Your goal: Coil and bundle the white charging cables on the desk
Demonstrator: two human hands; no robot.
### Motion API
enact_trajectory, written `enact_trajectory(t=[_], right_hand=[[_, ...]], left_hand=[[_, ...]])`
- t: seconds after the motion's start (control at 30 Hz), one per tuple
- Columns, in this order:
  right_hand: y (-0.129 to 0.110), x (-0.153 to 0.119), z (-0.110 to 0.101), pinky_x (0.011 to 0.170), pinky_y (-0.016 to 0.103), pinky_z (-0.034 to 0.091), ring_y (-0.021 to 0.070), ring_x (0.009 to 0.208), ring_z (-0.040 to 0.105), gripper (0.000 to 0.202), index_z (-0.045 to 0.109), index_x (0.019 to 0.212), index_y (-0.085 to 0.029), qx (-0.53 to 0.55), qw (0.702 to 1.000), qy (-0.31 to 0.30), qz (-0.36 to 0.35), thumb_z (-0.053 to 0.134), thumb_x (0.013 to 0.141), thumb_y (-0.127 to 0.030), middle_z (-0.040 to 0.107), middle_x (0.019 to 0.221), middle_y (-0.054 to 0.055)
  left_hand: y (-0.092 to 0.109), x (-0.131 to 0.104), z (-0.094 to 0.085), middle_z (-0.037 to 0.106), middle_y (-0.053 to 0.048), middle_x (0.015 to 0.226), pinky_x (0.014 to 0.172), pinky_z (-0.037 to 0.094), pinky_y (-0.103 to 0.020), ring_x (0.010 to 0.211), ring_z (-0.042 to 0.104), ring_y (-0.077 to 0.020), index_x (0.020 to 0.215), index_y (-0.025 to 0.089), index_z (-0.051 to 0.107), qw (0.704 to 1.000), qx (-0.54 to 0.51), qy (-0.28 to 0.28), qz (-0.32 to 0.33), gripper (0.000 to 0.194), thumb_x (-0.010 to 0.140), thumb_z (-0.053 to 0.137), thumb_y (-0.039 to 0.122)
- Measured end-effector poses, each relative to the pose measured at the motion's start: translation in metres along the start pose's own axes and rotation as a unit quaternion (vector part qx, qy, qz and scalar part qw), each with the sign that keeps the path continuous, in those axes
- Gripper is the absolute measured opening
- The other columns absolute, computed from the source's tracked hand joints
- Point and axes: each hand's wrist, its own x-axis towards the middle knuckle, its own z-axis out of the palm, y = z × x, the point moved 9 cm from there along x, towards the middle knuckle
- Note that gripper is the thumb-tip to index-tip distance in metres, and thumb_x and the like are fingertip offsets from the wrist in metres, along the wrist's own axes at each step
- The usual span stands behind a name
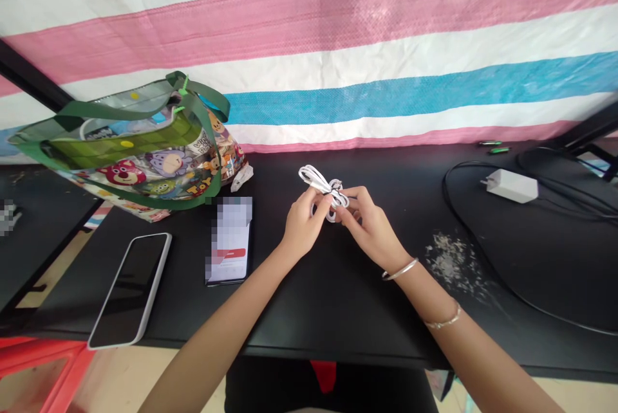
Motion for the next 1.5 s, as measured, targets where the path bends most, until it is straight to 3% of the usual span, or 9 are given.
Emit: enact_trajectory(t=[0.23,0.7,1.17,1.37,1.5], right_hand=[[0.001,-0.001,0.002,0.061,0.032,0.048,0.0208,0.067,0.067,0.018,0.042,0.097,-0.023,0.012,1.000,-0.004,0.002,0.041,0.088,-0.039,0.070,0.077,0.004],[0.005,0.000,0.002,0.052,0.028,0.044,0.0165,0.052,0.061,0.016,0.043,0.093,-0.024,0.024,0.999,0.022,0.007,0.044,0.086,-0.038,0.069,0.069,0.001],[0.001,0.001,0.007,0.055,0.029,0.051,0.0184,0.056,0.067,0.013,0.039,0.091,-0.024,0.059,0.998,0.009,-0.003,0.044,0.085,-0.034,0.073,0.073,0.004],[0.003,0.001,0.007,0.061,0.030,0.052,0.0214,0.061,0.070,0.012,0.039,0.091,-0.024,0.031,0.999,0.011,0.007,0.043,0.085,-0.033,0.071,0.064,0.003],[0.003,0.001,0.009,0.060,0.029,0.052,0.0212,0.062,0.071,0.011,0.039,0.092,-0.024,0.028,0.999,0.005,0.014,0.043,0.084,-0.031,0.073,0.069,0.004]], left_hand=[[0.000,0.000,-0.001,0.065,0.000,0.074,0.075,0.047,-0.027,0.078,0.063,-0.0169,0.075,0.021,0.052,1.000,0.021,0.001,0.008,0.013,0.088,0.049,0.024],[-0.009,0.003,-0.002,0.069,0.000,0.075,0.066,0.046,-0.024,0.072,0.063,-0.0156,0.078,0.019,0.059,1.000,-0.016,0.012,-0.024,0.007,0.083,0.057,0.023],[-0.007,0.003,-0.005,0.058,0.005,0.059,0.062,0.041,-0.022,0.061,0.056,-0.0117,0.068,0.018,0.054,0.997,-0.058,0.036,-0.023,0.012,0.078,0.059,0.023],[-0.007,0.002,-0.009,0.060,0.005,0.058,0.060,0.040,-0.022,0.058,0.056,-0.0112,0.064,0.019,0.052,0.998,-0.013,0.059,-0.018,0.017,0.077,0.061,0.025],[-0.007,0.001,-0.009,0.062,0.004,0.061,0.061,0.039,-0.022,0.060,0.057,-0.0114,0.068,0.019,0.054,0.998,0.002,0.057,-0.026,0.014,0.078,0.060,0.026]])
